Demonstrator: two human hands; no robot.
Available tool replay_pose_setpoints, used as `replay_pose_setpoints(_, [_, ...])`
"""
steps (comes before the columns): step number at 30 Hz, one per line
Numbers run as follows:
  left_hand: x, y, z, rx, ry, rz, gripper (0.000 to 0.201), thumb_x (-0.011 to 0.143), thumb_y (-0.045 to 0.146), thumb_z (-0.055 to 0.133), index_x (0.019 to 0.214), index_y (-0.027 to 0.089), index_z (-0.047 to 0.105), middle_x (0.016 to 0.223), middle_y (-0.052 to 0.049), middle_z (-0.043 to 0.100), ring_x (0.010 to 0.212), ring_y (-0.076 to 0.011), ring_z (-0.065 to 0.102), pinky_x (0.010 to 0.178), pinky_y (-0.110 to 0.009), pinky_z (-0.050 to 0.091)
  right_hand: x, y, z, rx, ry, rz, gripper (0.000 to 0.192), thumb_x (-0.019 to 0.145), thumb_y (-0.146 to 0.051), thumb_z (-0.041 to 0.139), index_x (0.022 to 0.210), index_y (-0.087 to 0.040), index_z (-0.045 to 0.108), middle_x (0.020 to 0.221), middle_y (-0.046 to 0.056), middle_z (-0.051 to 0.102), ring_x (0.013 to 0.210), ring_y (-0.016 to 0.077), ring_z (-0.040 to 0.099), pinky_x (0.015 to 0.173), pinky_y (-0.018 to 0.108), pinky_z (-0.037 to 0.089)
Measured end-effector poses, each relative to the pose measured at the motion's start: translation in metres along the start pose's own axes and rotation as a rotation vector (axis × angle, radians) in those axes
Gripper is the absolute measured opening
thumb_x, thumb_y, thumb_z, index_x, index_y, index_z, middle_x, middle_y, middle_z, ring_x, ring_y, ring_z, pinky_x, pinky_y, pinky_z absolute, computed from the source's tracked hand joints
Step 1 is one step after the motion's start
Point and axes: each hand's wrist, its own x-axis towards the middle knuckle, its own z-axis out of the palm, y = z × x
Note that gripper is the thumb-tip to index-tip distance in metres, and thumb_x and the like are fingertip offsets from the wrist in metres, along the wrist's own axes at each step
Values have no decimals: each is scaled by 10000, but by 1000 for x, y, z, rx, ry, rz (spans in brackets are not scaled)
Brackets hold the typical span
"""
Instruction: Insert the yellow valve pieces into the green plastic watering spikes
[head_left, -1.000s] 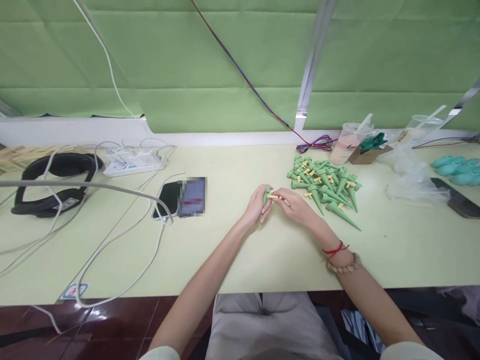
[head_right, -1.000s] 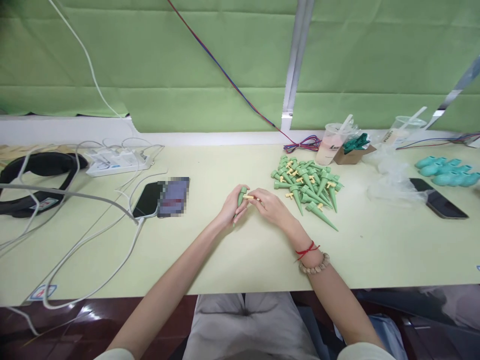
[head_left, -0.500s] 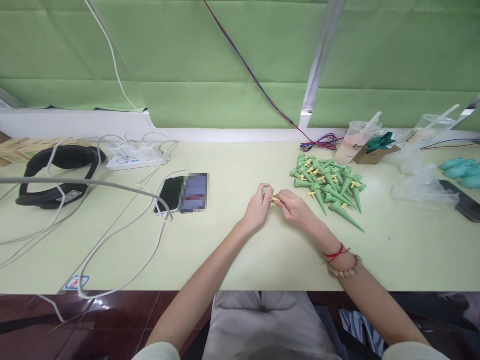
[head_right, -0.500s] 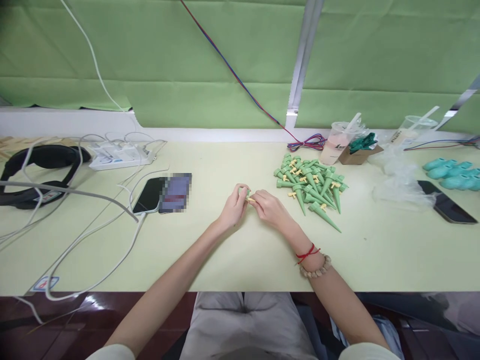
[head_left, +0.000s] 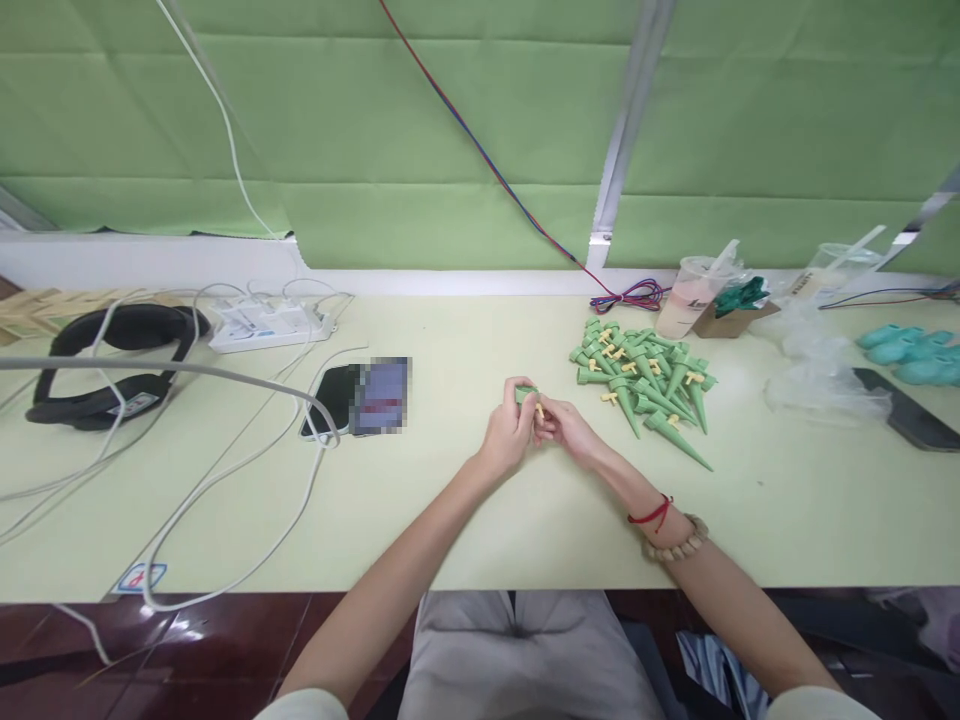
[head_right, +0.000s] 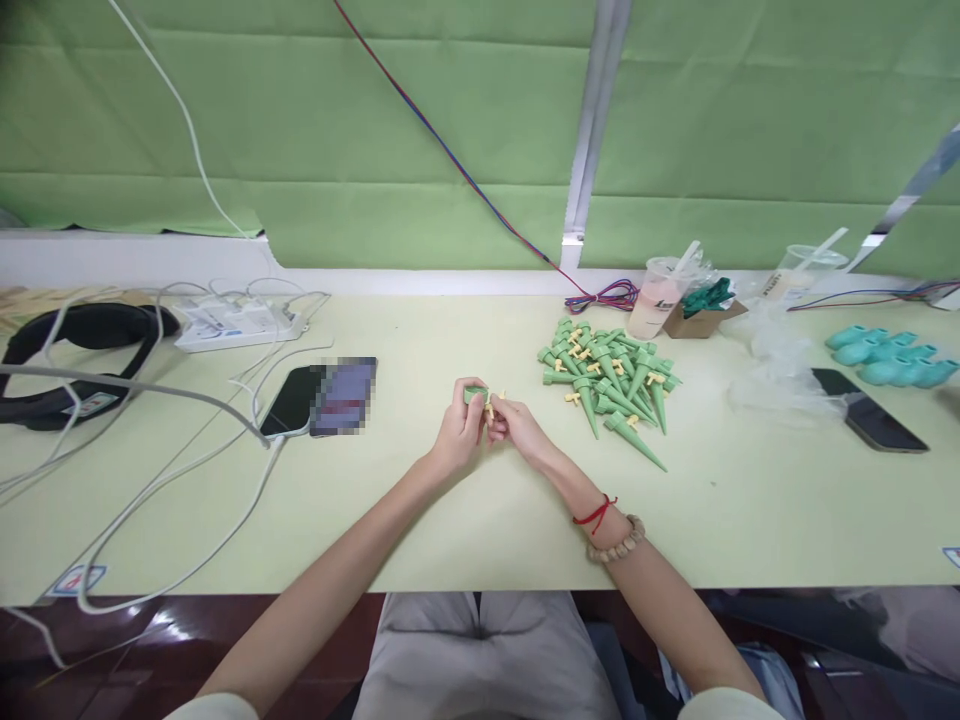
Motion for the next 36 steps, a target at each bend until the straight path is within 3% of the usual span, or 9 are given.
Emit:
replay_pose_setpoints(4, [4,4,3,-171,99,-42,320,852,513,310,898,216,420,358,113,307,319,-95,337,432,-200,302,-1,-6,-6,-226,81,-105,455,868,-519,304,585,-190,439,538,-19,412,527,117,435,545,244,390])
replay_pose_setpoints(8, [11,6,1,-240,136,-172,367,848,530,311,772,197,445,350,101,271,320,-81,254,405,-205,233,-2,-4,-19,-595,109,-304,250,850,-419,454,855,-182,532,750,29,523,692,147,493,635,254,399])
replay_pose_setpoints(14, [8,-1,6,-211,82,-187,381,814,555,377,683,199,415,361,100,262,326,-73,238,396,-210,216,-2,6,-19,-828,45,-443,270,909,-269,333,721,-188,508,748,64,531,776,185,491,716,296,386])
replay_pose_setpoints(17, [5,-6,7,-182,77,-169,339,816,529,397,739,201,428,403,97,298,345,-74,272,404,-206,216,-3,6,-12,-714,75,-363,313,908,-276,323,636,-195,455,667,37,493,686,167,472,665,285,369])
replay_pose_setpoints(20, [3,-8,4,-93,82,-109,292,821,498,410,825,209,453,472,73,398,415,-91,380,453,-209,270,-4,3,-7,-463,63,-195,357,904,-346,318,588,-196,389,580,-9,428,578,133,421,581,261,336])
replay_pose_setpoints(27, [-1,-11,-1,217,44,5,299,876,455,277,963,223,443,478,65,447,446,-124,437,517,-239,314,-1,4,-12,-4,-121,82,445,797,-559,407,553,-189,364,530,-46,330,489,93,323,491,241,288])
replay_pose_setpoints(29, [-1,-14,-1,200,46,16,304,877,457,273,979,223,439,462,68,453,428,-125,440,510,-239,314,0,6,-10,125,-154,164,455,751,-588,451,547,-191,359,531,-50,323,463,85,321,476,241,312])
replay_pose_setpoints(32, [0,-16,2,135,12,22,300,862,471,320,976,222,442,482,57,511,483,-130,512,537,-234,350,1,9,-3,165,-90,243,475,743,-622,421,540,-199,351,504,-58,297,434,88,334,471,252,352])
replay_pose_setpoints(36, [9,-15,6,-172,62,-129,336,826,528,371,837,204,457,409,83,415,374,-88,404,439,-194,306,1,7,3,-13,71,162,493,810,-600,331,547,-189,401,496,-33,366,477,111,386,525,261,362])
